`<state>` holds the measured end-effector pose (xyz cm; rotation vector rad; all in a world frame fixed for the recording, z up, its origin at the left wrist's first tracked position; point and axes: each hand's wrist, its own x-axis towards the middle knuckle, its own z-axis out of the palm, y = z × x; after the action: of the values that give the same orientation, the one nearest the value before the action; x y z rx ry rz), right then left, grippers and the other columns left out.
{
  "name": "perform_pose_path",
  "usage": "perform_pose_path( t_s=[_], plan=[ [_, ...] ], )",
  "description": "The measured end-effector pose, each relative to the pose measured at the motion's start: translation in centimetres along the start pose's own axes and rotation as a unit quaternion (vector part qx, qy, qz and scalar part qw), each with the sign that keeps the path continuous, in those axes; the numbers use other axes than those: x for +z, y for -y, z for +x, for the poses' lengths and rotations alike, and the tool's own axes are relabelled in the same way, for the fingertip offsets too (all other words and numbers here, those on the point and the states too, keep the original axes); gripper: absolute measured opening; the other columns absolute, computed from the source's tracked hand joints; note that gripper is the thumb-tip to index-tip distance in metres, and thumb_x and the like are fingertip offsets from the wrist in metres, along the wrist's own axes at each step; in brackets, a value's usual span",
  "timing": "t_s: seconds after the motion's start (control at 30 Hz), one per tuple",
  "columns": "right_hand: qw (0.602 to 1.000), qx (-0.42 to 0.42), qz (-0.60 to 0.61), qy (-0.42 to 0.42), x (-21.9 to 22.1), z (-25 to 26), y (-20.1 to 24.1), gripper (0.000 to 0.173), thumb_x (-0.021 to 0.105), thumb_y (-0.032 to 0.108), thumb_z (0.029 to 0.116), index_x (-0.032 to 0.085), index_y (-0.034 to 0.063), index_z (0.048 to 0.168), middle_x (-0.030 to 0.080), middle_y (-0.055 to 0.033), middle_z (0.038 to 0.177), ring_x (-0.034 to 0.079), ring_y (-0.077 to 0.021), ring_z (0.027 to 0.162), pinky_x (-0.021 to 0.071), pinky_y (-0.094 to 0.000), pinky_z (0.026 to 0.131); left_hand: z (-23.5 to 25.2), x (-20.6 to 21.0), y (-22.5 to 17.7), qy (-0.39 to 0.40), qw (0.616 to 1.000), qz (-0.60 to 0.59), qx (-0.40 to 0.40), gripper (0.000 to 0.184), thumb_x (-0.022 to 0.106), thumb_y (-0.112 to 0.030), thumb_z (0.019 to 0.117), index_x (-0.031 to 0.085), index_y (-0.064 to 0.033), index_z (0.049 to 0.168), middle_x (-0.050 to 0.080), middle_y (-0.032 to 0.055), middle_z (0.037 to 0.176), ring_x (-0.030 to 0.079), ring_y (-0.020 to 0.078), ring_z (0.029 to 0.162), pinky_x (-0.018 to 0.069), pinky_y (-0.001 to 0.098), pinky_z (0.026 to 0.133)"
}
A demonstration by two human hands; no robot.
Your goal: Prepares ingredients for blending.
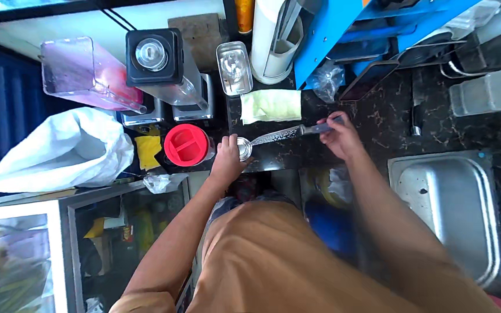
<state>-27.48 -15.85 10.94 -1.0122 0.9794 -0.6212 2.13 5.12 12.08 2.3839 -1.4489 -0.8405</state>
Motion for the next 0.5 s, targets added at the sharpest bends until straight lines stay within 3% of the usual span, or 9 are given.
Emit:
perform_pose_path(
  t_s=[0.03,0.1,0.17,0.23,0.3,0.37,0.4,0.47,0.5],
  plan=[
    [1.0,0.003,0.031,0.001,-0.3,0.4,-0.8,0.016,0.043,0.022,0.1063,0.046,0.0199,0.122,0.069,-0.0044,0.11,0.064,-0.0115,0.066,0.0537,-0.0254,0.057,0.1,0.1,-0.1,0.0,1.0,-0.002,0.0,0.088,0.089,-0.04,0.0769,0.046,-0.0017,0.143,0.053,0.0251,0.135,0.056,0.044,0.121,0.0507,0.0571,0.1],
    [0.998,-0.063,0.013,0.014,0.8,0.1,1.8,0.014,0.045,0.016,0.1048,0.047,0.0152,0.119,0.07,-0.0071,0.105,0.064,-0.0132,0.063,0.0541,-0.0261,0.053,0.0,0.1,-0.2,-0.002,1.0,-0.002,-0.009,0.089,0.087,-0.045,0.0767,0.046,-0.0023,0.143,0.053,0.025,0.134,0.056,0.0432,0.121,0.0506,0.0559,0.1],
    [0.981,-0.16,-0.103,0.04,4.3,-2.4,7.7,0.014,0.052,0.013,0.1016,0.049,0.012,0.115,0.072,-0.0058,0.102,0.066,-0.0128,0.063,0.0544,-0.0254,0.051,-0.1,-0.1,-0.6,-0.007,0.999,0.018,-0.032,0.095,0.084,-0.059,0.0746,0.047,-0.0047,0.144,0.053,0.0237,0.135,0.055,0.0428,0.123,0.0524,0.0558,0.098],
    [0.935,-0.249,-0.244,0.061,8.6,-6.8,12.8,0.015,0.057,0.017,0.1,0.053,0.0104,0.113,0.072,-0.004,0.103,0.067,-0.0124,0.068,0.0556,-0.0265,0.052,-0.3,0.0,-1.1,-0.02,0.998,0.042,-0.048,0.1,0.08,-0.07,0.0729,0.049,-0.0089,0.145,0.052,0.0231,0.137,0.055,0.0433,0.123,0.0548,0.0569,0.093],
    [0.884,-0.325,-0.326,0.077,11.8,-10.0,15.4,0.014,0.059,0.018,0.0998,0.056,0.0088,0.11,0.07,-0.004,0.101,0.067,-0.0115,0.074,0.0579,-0.0269,0.057,-0.4,0.1,-1.0,-0.034,0.999,0.014,-0.013,0.091,0.085,-0.051,0.0778,0.045,-0.0151,0.151,0.051,0.0234,0.134,0.055,0.0437,0.119,0.0546,0.0572,0.091],
    [0.859,-0.367,-0.346,0.086,13.4,-11.4,16.0,0.013,0.06,0.016,0.0989,0.057,0.0088,0.109,0.071,-0.0022,0.1,0.068,-0.0086,0.077,0.0585,-0.0239,0.06,-0.4,-0.5,-0.1,-0.035,0.994,-0.07,0.081,0.104,0.088,-0.016,0.0728,0.031,-0.0177,0.16,0.051,0.0231,0.138,0.055,0.0415,0.121,0.0531,0.0579,0.096],
    [0.855,-0.374,-0.348,0.088,13.9,-11.6,15.9,0.012,0.06,0.015,0.0986,0.057,0.0084,0.109,0.071,-0.002,0.1,0.068,-0.0078,0.078,0.0584,-0.0232,0.061,-0.3,-0.9,0.4,-0.03,0.987,-0.108,0.114,0.116,0.088,-0.009,0.0689,0.022,-0.0189,0.163,0.048,0.0218,0.144,0.056,0.0395,0.126,0.0534,0.0578,0.099],
    [0.843,-0.383,-0.365,0.095,14.6,-11.9,15.4,0.012,0.06,0.013,0.0983,0.058,0.0073,0.108,0.07,-0.002,0.099,0.068,-0.0076,0.082,0.0601,-0.024,0.067,-0.2,-0.5,1.1,-0.047,0.982,-0.142,0.119,0.131,0.097,-0.024,0.062,0.015,-0.0188,0.164,0.039,0.0193,0.156,0.047,0.0381,0.138,0.0483,0.0573,0.108],
    [0.834,-0.389,-0.38,0.097,15.0,-11.9,15.3,0.011,0.06,0.013,0.098,0.059,0.0071,0.107,0.071,-0.002,0.1,0.068,-0.0074,0.084,0.0603,-0.0244,0.07,-0.1,0.1,1.4,-0.069,0.982,-0.14,0.105,0.132,0.1,-0.038,0.0577,0.022,-0.0158,0.162,0.043,0.0202,0.151,0.048,0.0394,0.135,0.0471,0.0581,0.107]
  ],
)
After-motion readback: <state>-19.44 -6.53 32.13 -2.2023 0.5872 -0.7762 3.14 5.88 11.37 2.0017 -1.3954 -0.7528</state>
